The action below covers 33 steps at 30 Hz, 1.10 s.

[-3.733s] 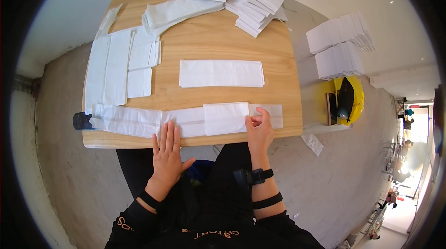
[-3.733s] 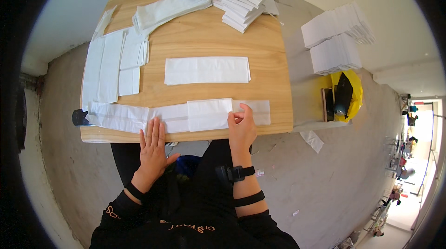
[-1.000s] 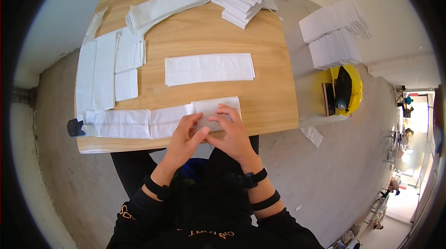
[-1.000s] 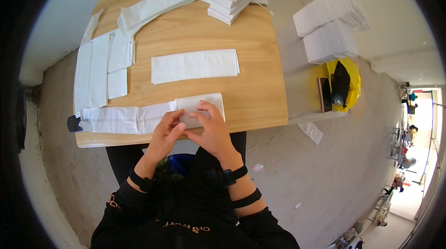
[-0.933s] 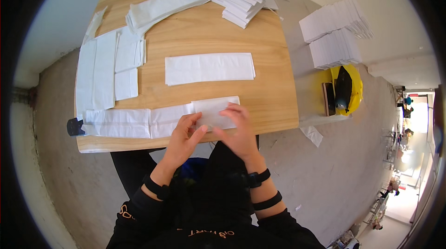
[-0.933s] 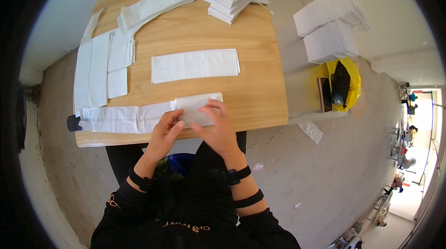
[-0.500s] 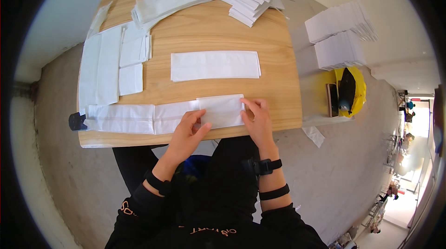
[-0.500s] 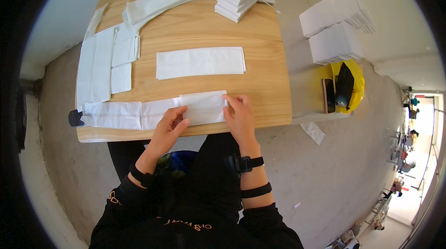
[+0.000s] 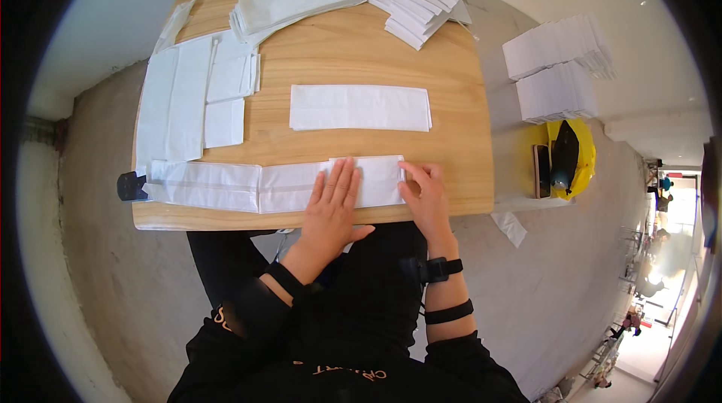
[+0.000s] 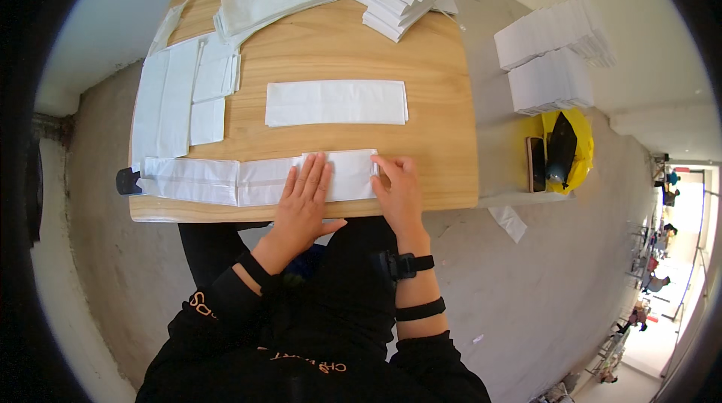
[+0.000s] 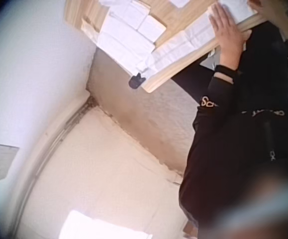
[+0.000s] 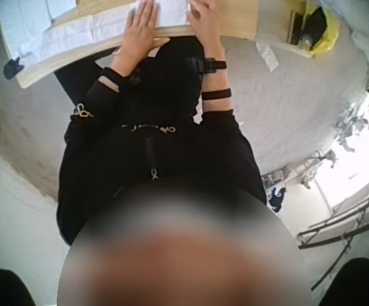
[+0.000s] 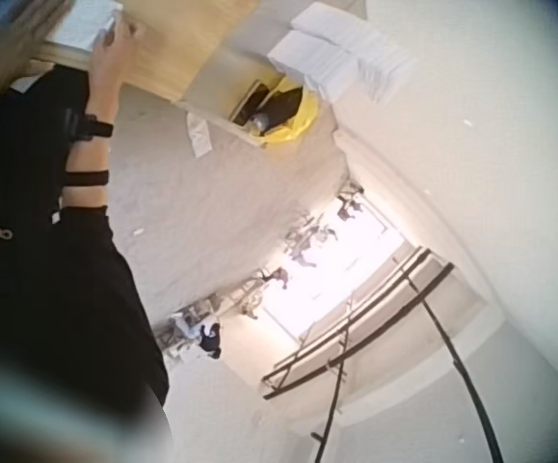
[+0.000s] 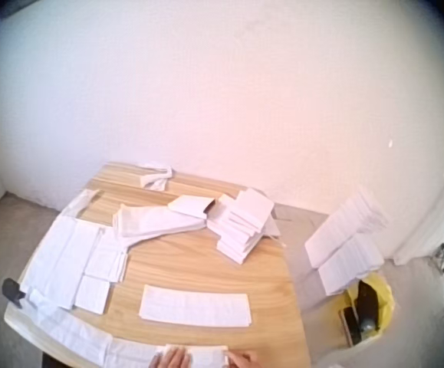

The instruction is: Folding white fabric or material masks at a table.

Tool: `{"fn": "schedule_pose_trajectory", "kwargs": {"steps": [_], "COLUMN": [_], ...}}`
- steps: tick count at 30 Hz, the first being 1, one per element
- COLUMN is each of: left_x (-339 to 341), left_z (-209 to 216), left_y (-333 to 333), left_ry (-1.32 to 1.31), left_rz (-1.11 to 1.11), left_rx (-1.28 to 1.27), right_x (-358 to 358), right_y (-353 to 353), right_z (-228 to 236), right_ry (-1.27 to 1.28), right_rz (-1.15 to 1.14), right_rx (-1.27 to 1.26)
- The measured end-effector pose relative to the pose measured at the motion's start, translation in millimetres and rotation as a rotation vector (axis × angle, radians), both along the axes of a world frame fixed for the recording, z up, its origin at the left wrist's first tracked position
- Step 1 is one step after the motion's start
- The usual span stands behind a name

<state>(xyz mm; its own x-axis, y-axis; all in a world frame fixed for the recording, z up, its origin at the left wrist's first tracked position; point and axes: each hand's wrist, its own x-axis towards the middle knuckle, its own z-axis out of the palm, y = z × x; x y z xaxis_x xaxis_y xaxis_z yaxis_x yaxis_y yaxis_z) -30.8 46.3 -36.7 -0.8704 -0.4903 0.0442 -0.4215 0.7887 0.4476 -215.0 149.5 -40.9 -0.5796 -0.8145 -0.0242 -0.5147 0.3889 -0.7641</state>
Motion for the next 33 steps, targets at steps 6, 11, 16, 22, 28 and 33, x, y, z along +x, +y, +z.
{"fn": "schedule_pose_trajectory", "kwargs": {"steps": [6, 11, 16, 22, 28, 33], "left_x": [3.2, 5.1, -0.6, 11.4, 83.1, 180.5], "left_z": [-7.7, -14.4, -12.6, -7.6, 16.0, 17.1], "left_y": [-3.1, -3.6, 0.8, -3.7, -47.2, -105.9], "left_ry": [-0.007, -0.006, -0.057, 0.022, 0.424, 0.257], "left_rz": [-0.023, 0.017, -0.007, -0.006, 0.361, 0.746], "left_rx": [-0.046, -0.029, -0.088, -0.016, 0.028, -0.230], "right_x": [11.9, 48.8, 32.7, 6.9, 20.7, 57.1], "right_y": [-12.1, -36.5, -27.0, -10.7, 6.1, -5.6], "right_z": [6.8, 9.1, -16.8, -18.1, 2.9, 22.6], "right_ry": [0.170, 0.227, 0.138, 0.061, -0.001, -0.047], "right_rz": [-0.076, 0.066, 0.010, -0.143, -0.278, -0.242], "right_rx": [-0.092, -0.114, -0.111, -0.073, -0.125, -0.199]}}
